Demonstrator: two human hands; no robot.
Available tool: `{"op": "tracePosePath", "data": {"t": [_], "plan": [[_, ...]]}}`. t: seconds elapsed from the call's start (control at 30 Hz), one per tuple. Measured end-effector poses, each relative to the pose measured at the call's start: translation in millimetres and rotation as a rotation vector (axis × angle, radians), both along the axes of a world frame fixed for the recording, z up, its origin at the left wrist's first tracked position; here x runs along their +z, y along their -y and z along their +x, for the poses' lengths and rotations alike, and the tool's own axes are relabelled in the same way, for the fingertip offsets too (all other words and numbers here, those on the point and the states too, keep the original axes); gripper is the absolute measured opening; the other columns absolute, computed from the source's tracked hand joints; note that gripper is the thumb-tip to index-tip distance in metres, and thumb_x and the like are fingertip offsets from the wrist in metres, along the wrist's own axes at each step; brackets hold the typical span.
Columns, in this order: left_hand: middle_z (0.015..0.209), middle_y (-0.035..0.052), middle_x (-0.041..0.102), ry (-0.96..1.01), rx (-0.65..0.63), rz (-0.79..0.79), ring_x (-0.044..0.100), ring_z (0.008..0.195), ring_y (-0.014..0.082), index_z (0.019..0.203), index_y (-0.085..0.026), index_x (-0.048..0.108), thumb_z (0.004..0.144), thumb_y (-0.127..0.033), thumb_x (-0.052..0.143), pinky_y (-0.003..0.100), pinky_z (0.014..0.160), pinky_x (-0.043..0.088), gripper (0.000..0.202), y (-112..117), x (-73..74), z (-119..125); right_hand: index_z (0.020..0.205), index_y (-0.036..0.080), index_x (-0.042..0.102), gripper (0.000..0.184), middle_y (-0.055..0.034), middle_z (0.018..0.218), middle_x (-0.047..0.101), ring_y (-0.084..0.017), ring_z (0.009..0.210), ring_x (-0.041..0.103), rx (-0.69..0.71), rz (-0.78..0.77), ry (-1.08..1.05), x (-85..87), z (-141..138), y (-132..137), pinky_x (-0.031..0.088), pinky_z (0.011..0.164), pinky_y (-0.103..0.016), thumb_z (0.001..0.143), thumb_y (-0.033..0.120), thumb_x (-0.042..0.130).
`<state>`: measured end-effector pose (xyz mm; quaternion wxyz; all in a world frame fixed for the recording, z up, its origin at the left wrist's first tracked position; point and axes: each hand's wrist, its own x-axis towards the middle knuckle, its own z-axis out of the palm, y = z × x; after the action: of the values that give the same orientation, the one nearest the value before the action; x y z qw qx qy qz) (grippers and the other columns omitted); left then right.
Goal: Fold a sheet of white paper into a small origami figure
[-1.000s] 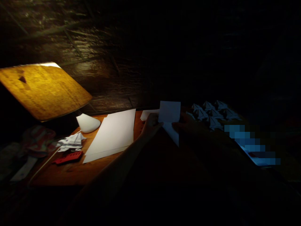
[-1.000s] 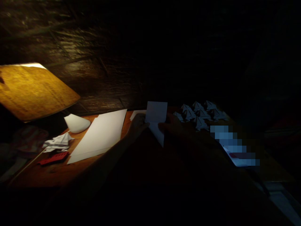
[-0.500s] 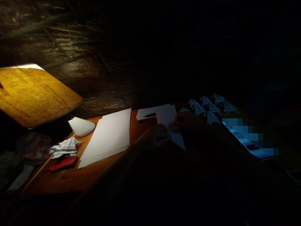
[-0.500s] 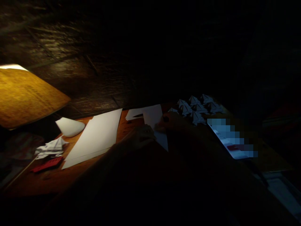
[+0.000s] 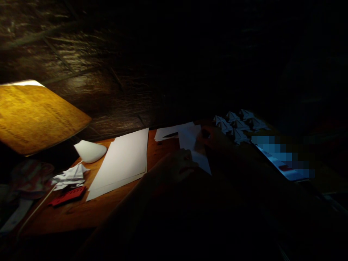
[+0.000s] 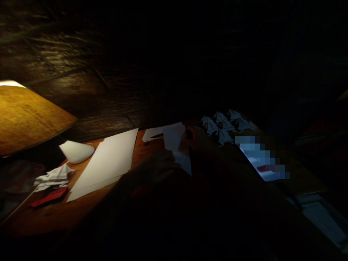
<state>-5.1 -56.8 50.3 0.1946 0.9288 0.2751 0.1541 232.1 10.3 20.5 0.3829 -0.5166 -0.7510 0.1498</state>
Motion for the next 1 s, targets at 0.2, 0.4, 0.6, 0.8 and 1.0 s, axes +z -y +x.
{"op": "tracePosePath", "data": {"t": [0.2, 0.4, 0.6, 0.8, 1.0], "plan": [[0.114, 0.0063, 0.064, -0.034, 0.001, -0.014, 0.060, 0.101, 0.0261, 0.115, -0.036, 0.075, 0.087, -0.030, 0.067, 0.041, 0.087, 0.051, 0.029, 3, -0.8, 2, 0.104, 0.014, 0.066, 0.027, -0.0124, 0.100, 0.073, -0.024, 0.089, 0.066, -0.020, 0.021, 0.008, -5.0, -2, -1, 0.046, 0.076, -0.032, 0.080, 0.023, 0.070], [0.121, 0.0064, 0.060, -0.090, -0.017, -0.028, 0.058, 0.107, 0.0251, 0.123, -0.031, 0.070, 0.092, -0.030, 0.062, 0.044, 0.094, 0.050, 0.032, 8, -0.4, 4, 0.109, 0.017, 0.064, 0.033, -0.0115, 0.104, 0.073, -0.026, 0.093, 0.067, -0.016, 0.054, -0.044, -16.5, -1, -8, 0.049, 0.081, -0.035, 0.077, 0.022, 0.072], [0.120, 0.0066, 0.058, -0.127, -0.033, -0.027, 0.056, 0.105, 0.0233, 0.123, -0.030, 0.069, 0.094, -0.031, 0.061, 0.044, 0.094, 0.050, 0.030, 10, 4.0, 4, 0.102, 0.016, 0.064, 0.026, -0.0101, 0.096, 0.072, -0.024, 0.086, 0.066, 0.010, 0.041, -0.131, -17.4, -1, -11, 0.049, 0.076, -0.034, 0.079, 0.025, 0.069], [0.112, 0.0071, 0.058, -0.113, -0.029, -0.032, 0.056, 0.101, 0.0220, 0.104, -0.025, 0.073, 0.096, -0.033, 0.059, 0.039, 0.089, 0.051, 0.018, 10, 0.8, 8, 0.097, 0.018, 0.066, 0.017, -0.0076, 0.095, 0.073, -0.022, 0.086, 0.066, -0.008, 0.007, -0.270, -17.7, 4, -18, 0.049, 0.075, -0.033, 0.084, 0.026, 0.059], [0.103, 0.0085, 0.060, -0.082, 0.045, -0.017, 0.058, 0.097, 0.0230, 0.086, -0.018, 0.068, 0.095, -0.036, 0.062, 0.040, 0.087, 0.052, 0.021, 5, -7.6, 14, 0.101, 0.016, 0.069, 0.023, -0.0096, 0.097, 0.075, -0.023, 0.087, 0.068, -0.024, 0.012, -0.242, -10.5, 7, -14, 0.050, 0.075, -0.034, 0.081, 0.024, 0.063]]}}
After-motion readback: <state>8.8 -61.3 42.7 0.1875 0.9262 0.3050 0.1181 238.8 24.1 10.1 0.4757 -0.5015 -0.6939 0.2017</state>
